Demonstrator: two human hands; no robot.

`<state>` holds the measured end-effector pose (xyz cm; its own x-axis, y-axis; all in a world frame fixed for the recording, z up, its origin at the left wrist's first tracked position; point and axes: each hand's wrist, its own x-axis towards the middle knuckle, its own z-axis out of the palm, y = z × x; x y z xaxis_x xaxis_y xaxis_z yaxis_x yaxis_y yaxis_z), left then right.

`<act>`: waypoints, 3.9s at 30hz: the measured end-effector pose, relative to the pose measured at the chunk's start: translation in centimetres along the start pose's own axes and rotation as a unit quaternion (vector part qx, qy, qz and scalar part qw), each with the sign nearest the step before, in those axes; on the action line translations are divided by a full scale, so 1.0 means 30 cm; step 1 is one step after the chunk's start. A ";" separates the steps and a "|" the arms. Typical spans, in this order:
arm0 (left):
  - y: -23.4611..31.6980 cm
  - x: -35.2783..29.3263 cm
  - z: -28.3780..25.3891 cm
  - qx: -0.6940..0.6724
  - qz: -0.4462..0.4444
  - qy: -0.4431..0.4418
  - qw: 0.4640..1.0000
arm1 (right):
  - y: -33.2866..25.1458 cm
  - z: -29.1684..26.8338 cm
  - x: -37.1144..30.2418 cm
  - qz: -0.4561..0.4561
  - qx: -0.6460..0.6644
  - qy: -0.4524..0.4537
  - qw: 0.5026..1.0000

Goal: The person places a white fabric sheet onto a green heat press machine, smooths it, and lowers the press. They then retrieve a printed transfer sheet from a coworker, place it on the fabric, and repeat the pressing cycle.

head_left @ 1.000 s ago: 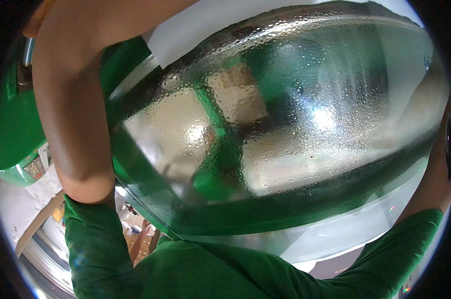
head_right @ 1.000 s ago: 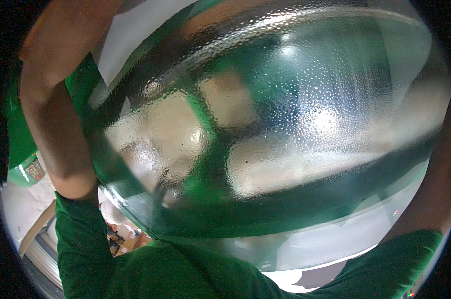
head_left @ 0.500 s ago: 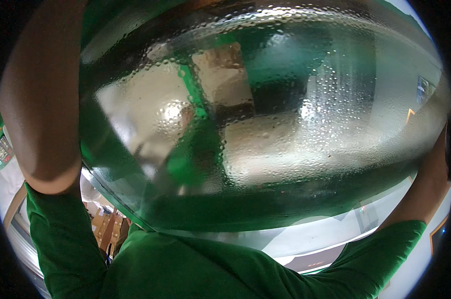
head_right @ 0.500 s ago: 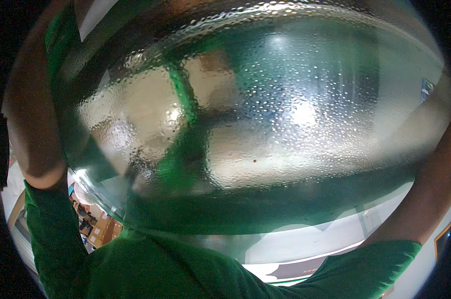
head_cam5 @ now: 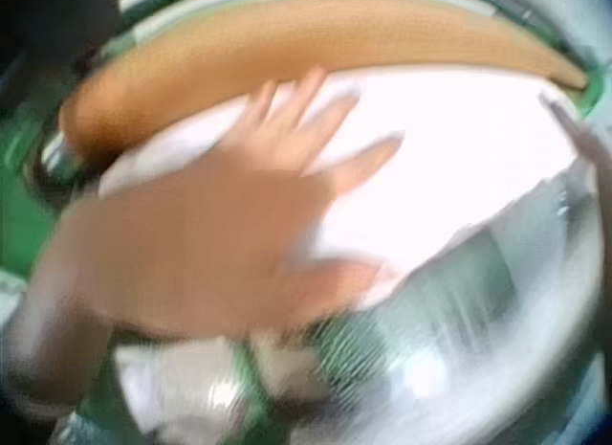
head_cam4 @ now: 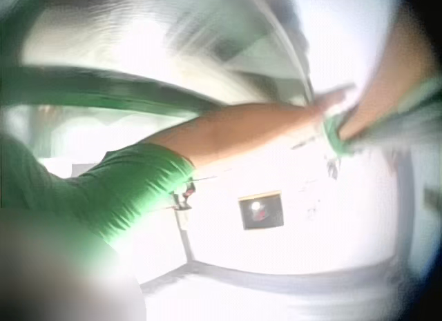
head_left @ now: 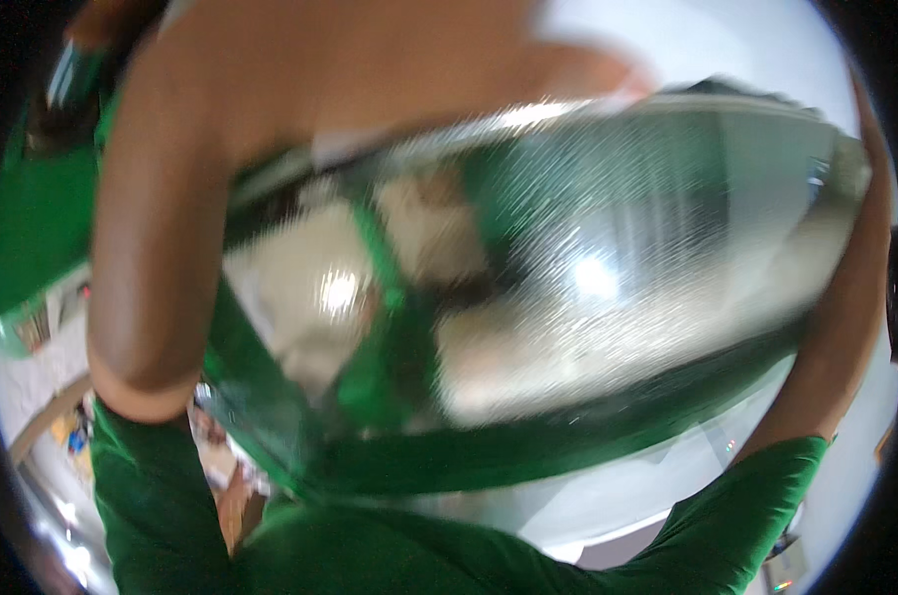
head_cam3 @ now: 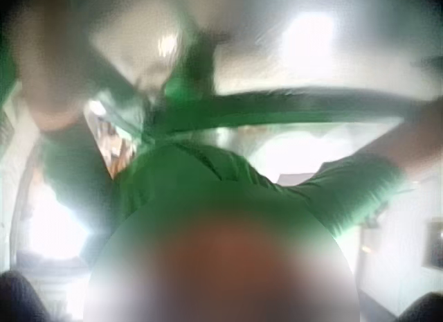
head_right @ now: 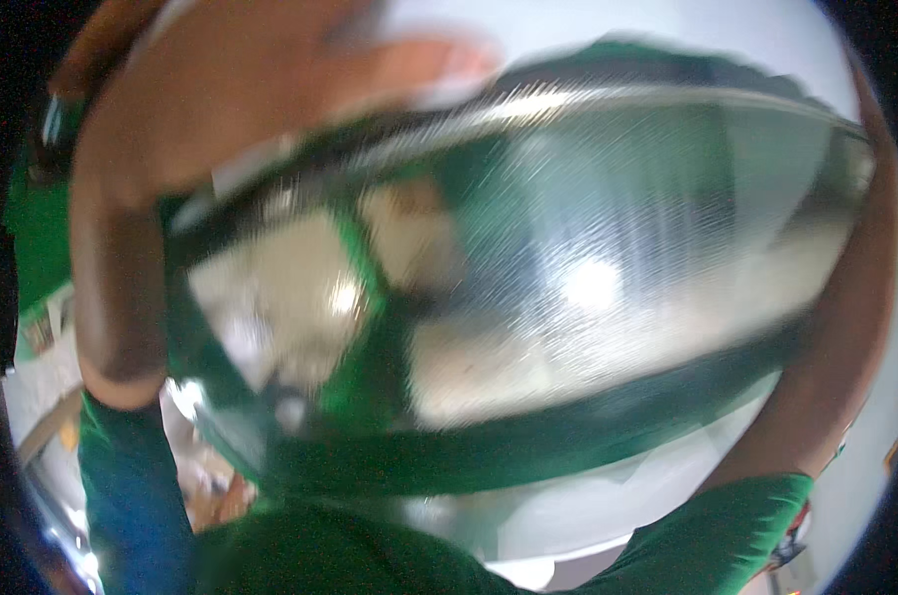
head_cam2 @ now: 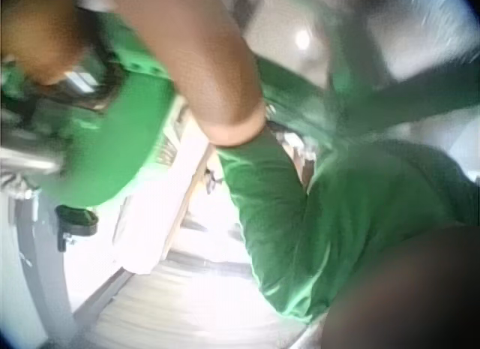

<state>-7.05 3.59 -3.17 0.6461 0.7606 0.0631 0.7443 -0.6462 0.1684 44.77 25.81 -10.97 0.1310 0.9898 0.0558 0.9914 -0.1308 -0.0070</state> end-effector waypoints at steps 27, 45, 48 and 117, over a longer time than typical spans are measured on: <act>0.139 0.019 -0.094 -0.005 -0.046 -0.107 0.993 | -0.046 -0.215 -0.050 0.092 0.016 0.045 0.995; 0.129 -0.016 -0.048 0.028 -0.043 -0.078 0.996 | -0.027 -0.217 -0.069 0.112 -0.019 0.000 0.994; 0.126 -0.017 -0.058 0.026 -0.041 -0.086 0.995 | -0.032 -0.225 -0.080 0.106 -0.024 0.006 0.994; 0.060 -0.016 -0.140 -0.024 -0.019 -0.136 0.990 | 0.110 -0.121 0.120 0.077 -0.128 0.019 0.989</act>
<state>-6.75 2.32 1.23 0.6438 0.7358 -0.2101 0.7647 -0.6083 0.2127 48.52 28.75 -7.17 0.2748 0.9552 0.1103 0.9268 -0.2936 0.2342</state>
